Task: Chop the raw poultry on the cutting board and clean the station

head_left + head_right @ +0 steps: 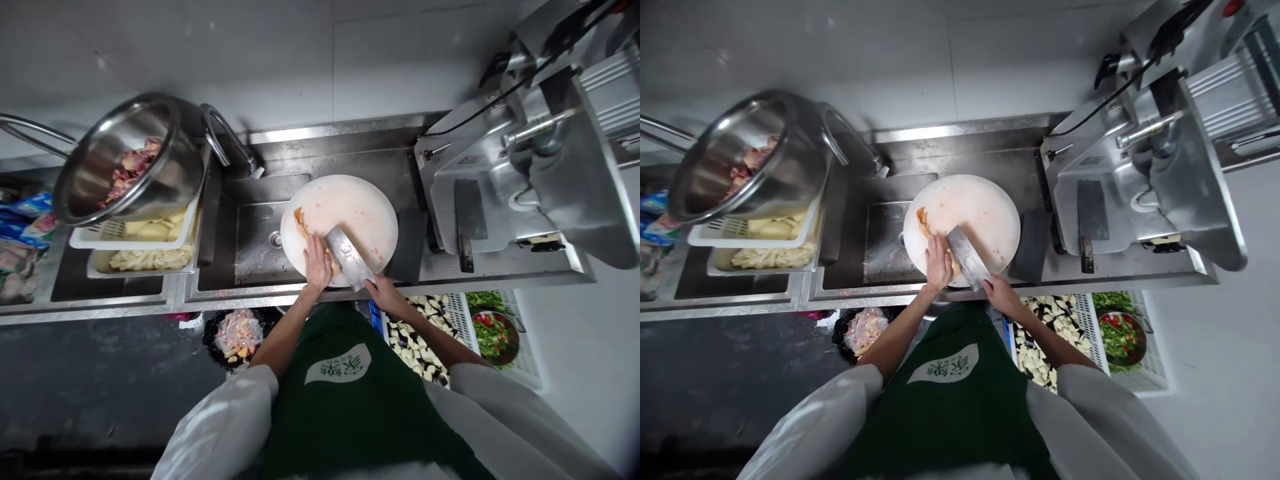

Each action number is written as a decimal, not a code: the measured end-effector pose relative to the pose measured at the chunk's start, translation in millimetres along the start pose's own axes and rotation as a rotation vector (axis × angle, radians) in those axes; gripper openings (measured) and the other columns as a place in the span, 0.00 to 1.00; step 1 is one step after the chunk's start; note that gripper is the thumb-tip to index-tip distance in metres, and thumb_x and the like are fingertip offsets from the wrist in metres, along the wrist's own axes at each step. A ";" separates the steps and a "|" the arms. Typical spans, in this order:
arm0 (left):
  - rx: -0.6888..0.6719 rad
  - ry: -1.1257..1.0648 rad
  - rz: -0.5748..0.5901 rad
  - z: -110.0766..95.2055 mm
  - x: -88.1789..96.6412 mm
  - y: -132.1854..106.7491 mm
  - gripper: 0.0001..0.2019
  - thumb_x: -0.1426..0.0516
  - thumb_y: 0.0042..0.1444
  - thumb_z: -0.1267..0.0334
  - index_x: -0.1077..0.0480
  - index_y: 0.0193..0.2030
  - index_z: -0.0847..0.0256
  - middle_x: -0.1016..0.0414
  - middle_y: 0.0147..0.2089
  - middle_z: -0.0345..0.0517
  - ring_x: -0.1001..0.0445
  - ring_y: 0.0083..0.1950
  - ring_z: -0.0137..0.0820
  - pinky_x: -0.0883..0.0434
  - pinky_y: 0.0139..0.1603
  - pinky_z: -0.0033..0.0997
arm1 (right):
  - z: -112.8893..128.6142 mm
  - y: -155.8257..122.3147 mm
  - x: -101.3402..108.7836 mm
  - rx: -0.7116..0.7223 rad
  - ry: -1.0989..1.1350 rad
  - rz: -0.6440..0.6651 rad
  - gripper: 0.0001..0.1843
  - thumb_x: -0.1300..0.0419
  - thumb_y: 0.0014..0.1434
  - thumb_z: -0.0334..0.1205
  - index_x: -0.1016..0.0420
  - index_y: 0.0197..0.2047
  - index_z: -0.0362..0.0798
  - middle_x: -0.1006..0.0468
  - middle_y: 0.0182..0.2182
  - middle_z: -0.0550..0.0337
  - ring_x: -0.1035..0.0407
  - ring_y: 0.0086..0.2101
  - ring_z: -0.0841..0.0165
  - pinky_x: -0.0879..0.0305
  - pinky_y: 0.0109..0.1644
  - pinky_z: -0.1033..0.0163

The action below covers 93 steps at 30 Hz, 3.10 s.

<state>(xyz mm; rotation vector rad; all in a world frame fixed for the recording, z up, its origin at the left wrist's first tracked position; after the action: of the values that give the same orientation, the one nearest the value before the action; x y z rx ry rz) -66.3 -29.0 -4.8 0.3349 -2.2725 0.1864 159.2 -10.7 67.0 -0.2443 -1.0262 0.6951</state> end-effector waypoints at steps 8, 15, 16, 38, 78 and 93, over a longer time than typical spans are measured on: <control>-0.007 0.055 0.023 -8.7 1.7 -0.8 0.36 0.59 0.71 0.62 0.62 0.83 0.70 0.65 0.84 0.61 0.69 0.85 0.42 0.65 0.81 0.61 | 23.2 -1.2 6.9 -0.053 -0.178 0.028 0.18 0.50 0.77 0.46 0.23 0.50 0.43 0.15 0.42 0.45 0.21 0.45 0.58 0.36 0.45 0.64; -0.043 0.053 0.015 -4.0 10.7 7.8 0.36 0.57 0.70 0.63 0.59 0.82 0.74 0.65 0.84 0.63 0.71 0.85 0.43 0.63 0.82 0.57 | 40.9 5.3 -5.9 -0.095 -0.165 0.035 0.19 0.50 0.77 0.45 0.25 0.54 0.40 0.16 0.45 0.42 0.21 0.47 0.57 0.35 0.47 0.63; -0.046 0.060 0.020 -2.5 12.1 8.9 0.36 0.57 0.70 0.63 0.59 0.82 0.73 0.64 0.84 0.62 0.70 0.85 0.42 0.63 0.82 0.57 | 44.5 7.6 -7.9 -0.102 -0.144 0.026 0.19 0.50 0.77 0.45 0.25 0.54 0.40 0.16 0.45 0.41 0.21 0.47 0.57 0.35 0.47 0.63; -0.129 -0.103 -0.050 14.8 24.1 -40.8 0.20 0.52 0.74 0.56 0.22 0.55 0.62 0.25 0.54 0.62 0.27 0.60 0.45 0.30 0.66 0.49 | 82.1 57.1 6.8 -0.066 -0.090 -0.051 0.20 0.51 0.77 0.43 0.22 0.53 0.39 0.15 0.47 0.42 0.21 0.50 0.59 0.32 0.51 0.65; -0.400 -0.111 -0.058 23.2 43.1 -29.7 0.10 0.46 0.71 0.63 0.23 0.49 0.59 0.26 0.54 0.56 0.29 0.55 0.41 0.28 0.61 0.45 | 47.1 -26.6 -47.4 -0.136 0.135 -0.060 0.21 0.55 0.77 0.45 0.25 0.52 0.41 0.17 0.32 0.53 0.23 0.28 0.64 0.32 0.36 0.64; -0.345 -0.114 0.058 22.3 60.3 17.7 0.09 0.42 0.68 0.59 0.29 0.37 0.59 0.29 0.40 0.48 0.29 0.42 0.37 0.30 0.46 0.35 | 102.7 10.0 -59.8 -0.186 -0.079 -0.164 0.21 0.56 0.76 0.33 0.28 0.62 0.37 0.16 0.46 0.38 0.20 0.47 0.55 0.29 0.52 0.57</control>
<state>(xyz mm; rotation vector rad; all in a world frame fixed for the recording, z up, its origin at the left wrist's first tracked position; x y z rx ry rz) -125.7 -28.2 25.5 0.1001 -2.3754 -0.1997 48.2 -54.0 73.0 -0.2925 -1.1738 0.4636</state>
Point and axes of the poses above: each hand's wrist, its own y-axis towards the middle knuckle, its own x-axis out of the back of the hand, z = x × y, the point moved 3 cm from there along y, towards the middle knuckle
